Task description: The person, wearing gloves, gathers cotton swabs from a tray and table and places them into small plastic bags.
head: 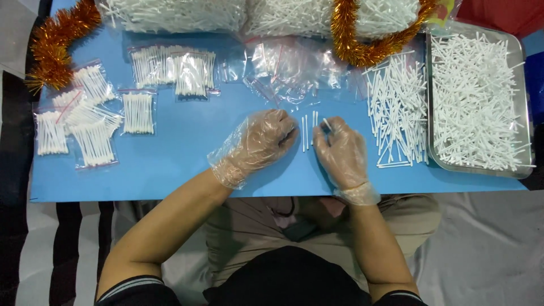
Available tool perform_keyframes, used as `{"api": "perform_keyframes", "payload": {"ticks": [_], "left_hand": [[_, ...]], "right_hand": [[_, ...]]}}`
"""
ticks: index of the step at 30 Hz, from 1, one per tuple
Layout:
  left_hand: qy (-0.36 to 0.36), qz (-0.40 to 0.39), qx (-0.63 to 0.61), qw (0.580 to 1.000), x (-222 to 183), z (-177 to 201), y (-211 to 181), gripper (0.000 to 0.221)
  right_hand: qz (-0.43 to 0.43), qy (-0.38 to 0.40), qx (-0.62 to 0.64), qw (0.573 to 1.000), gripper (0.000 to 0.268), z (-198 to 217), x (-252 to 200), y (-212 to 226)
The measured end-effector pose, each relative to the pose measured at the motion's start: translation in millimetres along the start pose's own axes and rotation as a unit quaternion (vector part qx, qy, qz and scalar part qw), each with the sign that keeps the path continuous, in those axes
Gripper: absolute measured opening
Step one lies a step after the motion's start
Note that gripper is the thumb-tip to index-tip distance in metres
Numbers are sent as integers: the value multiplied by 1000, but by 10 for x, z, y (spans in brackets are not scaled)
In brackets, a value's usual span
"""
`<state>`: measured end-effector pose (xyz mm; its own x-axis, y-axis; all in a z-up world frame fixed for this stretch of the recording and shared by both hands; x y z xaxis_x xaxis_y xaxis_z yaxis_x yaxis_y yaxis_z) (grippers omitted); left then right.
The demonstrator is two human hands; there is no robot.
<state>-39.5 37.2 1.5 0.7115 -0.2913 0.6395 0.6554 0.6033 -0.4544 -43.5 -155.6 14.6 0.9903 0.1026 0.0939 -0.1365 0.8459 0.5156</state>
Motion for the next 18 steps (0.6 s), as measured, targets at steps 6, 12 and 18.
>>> {"api": "perform_keyframes", "payload": {"ticks": [6,12,18], "left_hand": [[38,-8,17,999,54,62,-67,26],[41,-13,19,999,57,33,-61,28],[9,55,-23,998,114,63,-119,7]], "right_hand": [[54,-19,-43,997,21,-221,-61,79],[70,-23,-47,996,18,-220,-110,149],[74,-26,178,981,45,-20,-78,-78]]}}
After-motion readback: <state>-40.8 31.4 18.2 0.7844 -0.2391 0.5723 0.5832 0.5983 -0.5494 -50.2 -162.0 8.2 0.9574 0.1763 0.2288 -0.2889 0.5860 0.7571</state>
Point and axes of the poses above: each hand's wrist, its own x-axis towards the middle knuckle, its own z-axis out of the back of the hand, y = z × x, the point moved 1 cm from there along x, towards the middle knuckle, and after that the axes turned 1 degree about z, right-handed, at the moved point
